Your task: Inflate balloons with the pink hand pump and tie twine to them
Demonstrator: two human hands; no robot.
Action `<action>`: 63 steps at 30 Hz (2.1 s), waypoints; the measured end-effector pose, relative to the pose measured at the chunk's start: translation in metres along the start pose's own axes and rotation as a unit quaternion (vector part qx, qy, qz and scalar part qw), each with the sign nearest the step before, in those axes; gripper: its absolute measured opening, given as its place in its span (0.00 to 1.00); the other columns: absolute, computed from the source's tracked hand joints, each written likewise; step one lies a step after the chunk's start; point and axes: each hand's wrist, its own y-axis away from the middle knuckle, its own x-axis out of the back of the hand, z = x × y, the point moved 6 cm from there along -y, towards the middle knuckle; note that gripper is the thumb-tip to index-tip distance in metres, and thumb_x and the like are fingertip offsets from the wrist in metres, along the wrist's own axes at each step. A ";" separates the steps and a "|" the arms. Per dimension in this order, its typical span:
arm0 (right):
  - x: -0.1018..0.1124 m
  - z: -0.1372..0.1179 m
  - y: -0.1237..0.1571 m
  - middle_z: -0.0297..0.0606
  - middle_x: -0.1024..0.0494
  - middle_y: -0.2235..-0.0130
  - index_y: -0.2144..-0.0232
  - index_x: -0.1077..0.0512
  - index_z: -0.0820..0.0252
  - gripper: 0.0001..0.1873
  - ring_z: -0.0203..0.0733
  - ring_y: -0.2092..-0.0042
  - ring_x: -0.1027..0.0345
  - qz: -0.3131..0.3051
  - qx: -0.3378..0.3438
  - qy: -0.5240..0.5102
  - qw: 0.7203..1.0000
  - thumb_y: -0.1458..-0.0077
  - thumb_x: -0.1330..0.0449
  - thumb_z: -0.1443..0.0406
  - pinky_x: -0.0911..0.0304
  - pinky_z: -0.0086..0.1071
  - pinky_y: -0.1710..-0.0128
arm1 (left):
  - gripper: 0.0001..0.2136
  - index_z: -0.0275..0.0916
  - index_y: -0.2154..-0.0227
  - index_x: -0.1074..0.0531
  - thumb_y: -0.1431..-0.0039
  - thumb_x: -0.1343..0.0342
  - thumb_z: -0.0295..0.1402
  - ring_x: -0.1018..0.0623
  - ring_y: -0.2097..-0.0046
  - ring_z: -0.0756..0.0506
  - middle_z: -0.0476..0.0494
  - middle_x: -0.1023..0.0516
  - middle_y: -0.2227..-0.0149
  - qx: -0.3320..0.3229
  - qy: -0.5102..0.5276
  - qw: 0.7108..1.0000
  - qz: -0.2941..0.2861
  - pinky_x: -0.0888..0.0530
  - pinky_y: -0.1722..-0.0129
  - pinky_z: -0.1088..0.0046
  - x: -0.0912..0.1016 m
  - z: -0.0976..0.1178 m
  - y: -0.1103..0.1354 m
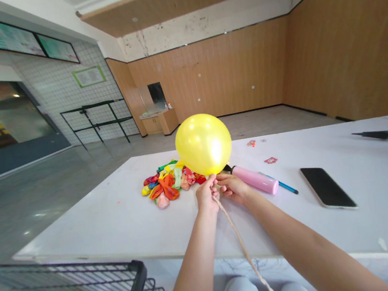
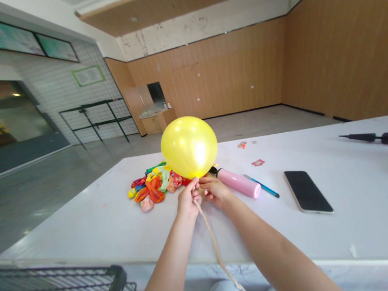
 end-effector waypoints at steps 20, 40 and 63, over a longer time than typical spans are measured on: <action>0.017 -0.029 0.004 0.35 0.23 0.75 0.74 0.22 0.60 0.08 0.37 0.74 0.33 0.086 0.222 0.364 0.900 0.53 0.40 0.62 0.38 0.28 0.74 | 0.13 0.32 0.79 0.31 0.64 0.30 0.28 0.39 0.83 0.60 0.53 0.32 0.80 -0.042 0.002 0.998 0.047 0.46 0.86 0.86 0.011 0.005 -0.006; -0.008 -0.074 0.034 0.37 0.20 0.70 0.74 0.24 0.60 0.08 0.38 0.69 0.30 0.118 0.254 0.515 0.810 0.48 0.44 0.68 0.40 0.27 0.69 | 0.13 0.31 0.79 0.25 0.67 0.31 0.34 0.35 0.81 0.56 0.48 0.29 0.82 -0.150 -0.115 0.981 -0.045 0.42 0.82 0.81 -0.005 0.008 -0.006; 0.073 -0.107 0.134 0.39 0.22 0.69 0.75 0.28 0.59 0.10 0.41 0.66 0.30 0.166 0.291 0.503 0.796 0.46 0.45 0.62 0.39 0.29 0.68 | 0.05 0.35 0.81 0.27 0.56 0.41 0.32 0.32 0.81 0.51 0.48 0.29 0.84 -0.229 -0.276 0.925 -0.124 0.37 0.80 0.76 -0.080 -0.048 0.048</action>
